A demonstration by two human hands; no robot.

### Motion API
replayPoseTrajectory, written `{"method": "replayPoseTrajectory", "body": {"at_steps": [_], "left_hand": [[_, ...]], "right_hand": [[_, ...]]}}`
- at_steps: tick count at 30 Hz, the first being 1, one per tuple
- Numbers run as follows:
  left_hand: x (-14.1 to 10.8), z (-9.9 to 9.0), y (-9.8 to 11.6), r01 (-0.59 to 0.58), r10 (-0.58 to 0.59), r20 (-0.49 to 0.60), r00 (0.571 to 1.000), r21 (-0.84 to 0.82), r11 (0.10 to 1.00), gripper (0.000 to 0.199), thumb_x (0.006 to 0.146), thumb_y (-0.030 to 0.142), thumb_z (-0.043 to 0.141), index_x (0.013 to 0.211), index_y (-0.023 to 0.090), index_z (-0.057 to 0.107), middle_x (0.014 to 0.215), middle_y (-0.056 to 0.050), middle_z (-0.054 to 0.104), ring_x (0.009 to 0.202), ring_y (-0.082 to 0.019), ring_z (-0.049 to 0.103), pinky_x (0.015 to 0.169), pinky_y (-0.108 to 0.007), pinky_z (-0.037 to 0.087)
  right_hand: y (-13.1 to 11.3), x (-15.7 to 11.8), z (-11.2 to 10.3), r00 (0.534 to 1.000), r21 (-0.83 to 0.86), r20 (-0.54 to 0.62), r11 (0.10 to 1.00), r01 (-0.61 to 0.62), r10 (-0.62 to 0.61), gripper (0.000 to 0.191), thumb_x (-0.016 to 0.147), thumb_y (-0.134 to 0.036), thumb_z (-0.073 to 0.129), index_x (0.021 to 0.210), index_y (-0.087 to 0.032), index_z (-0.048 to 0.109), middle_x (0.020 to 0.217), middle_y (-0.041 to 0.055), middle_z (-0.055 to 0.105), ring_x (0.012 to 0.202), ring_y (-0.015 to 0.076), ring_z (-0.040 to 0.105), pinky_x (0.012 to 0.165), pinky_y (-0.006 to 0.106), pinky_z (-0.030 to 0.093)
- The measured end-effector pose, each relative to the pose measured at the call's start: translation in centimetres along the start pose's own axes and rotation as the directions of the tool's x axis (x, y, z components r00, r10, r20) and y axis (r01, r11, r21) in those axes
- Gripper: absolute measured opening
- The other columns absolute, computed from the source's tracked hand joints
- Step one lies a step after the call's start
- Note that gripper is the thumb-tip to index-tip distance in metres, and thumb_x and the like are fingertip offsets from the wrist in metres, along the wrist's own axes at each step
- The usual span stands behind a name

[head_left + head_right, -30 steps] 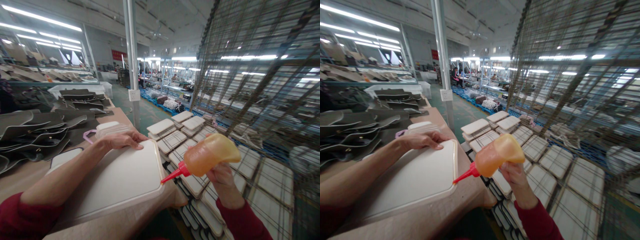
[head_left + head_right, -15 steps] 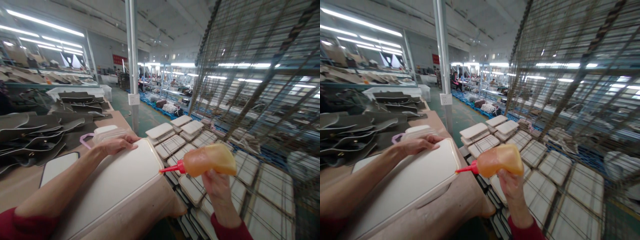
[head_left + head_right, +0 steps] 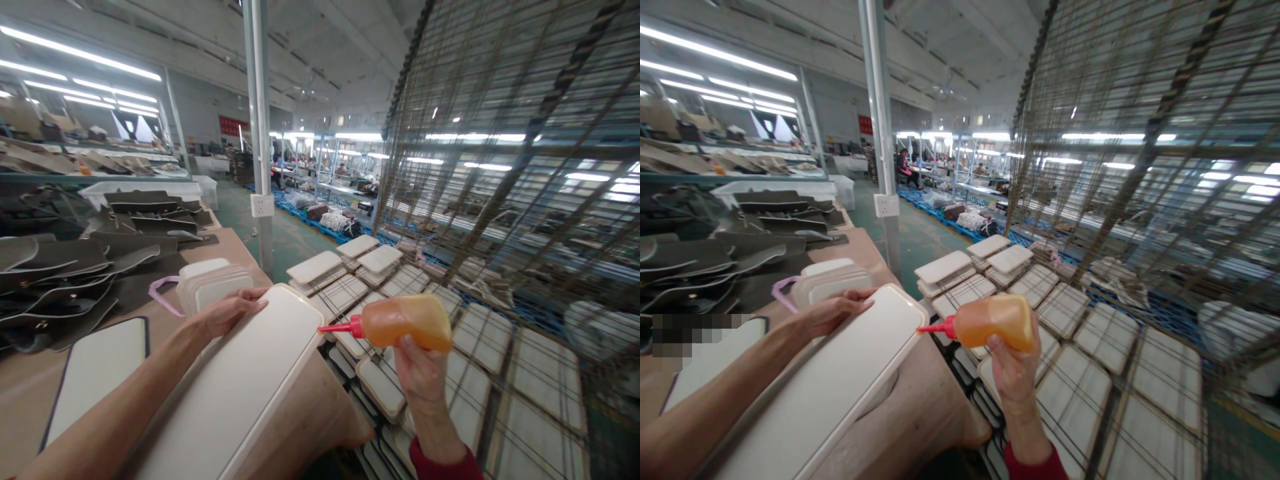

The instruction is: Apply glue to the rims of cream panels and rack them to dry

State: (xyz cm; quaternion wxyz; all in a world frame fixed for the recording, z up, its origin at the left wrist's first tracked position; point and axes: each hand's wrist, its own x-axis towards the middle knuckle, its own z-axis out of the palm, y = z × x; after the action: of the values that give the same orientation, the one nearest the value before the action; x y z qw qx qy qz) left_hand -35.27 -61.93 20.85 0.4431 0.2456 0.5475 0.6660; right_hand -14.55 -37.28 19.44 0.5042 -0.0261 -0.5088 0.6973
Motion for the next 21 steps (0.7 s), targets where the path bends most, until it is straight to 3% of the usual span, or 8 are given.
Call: {"method": "replayPoseTrajectory", "body": {"at_steps": [7, 21], "left_hand": [[0.4, -0.5, -0.9, -0.025, 0.022, -0.064, 0.998, -0.046, 0.999, 0.059, 0.067, 0.024, 0.076, 0.123, 0.014, 0.062, 0.081, -0.012, 0.074, 0.064, -0.023, 0.069, 0.054, -0.027, 0.055], [0.9, -0.8, -1.6, -0.055, 0.037, -0.141, 0.989, -0.131, 0.99, 0.061, 0.069, 0.022, 0.076, 0.126, 0.013, 0.057, 0.084, -0.012, 0.074, 0.068, -0.024, 0.071, 0.059, -0.029, 0.058]], "right_hand": [[0.9, 0.3, 0.6, 0.999, 0.049, -0.031, 0.998, -0.026, 0.027, 0.061, 0.058, -0.024, 0.082, 0.114, -0.027, 0.058, 0.097, 0.0013, 0.067, 0.085, 0.0196, 0.063, 0.081, 0.036, 0.051], [1.7, 0.8, 1.6, 0.993, 0.048, -0.007, 0.992, -0.121, 0.121, 0.051, 0.053, -0.025, 0.083, 0.1, -0.026, 0.062, 0.086, -0.0004, 0.067, 0.074, 0.0166, 0.062, 0.073, 0.032, 0.052]]}}
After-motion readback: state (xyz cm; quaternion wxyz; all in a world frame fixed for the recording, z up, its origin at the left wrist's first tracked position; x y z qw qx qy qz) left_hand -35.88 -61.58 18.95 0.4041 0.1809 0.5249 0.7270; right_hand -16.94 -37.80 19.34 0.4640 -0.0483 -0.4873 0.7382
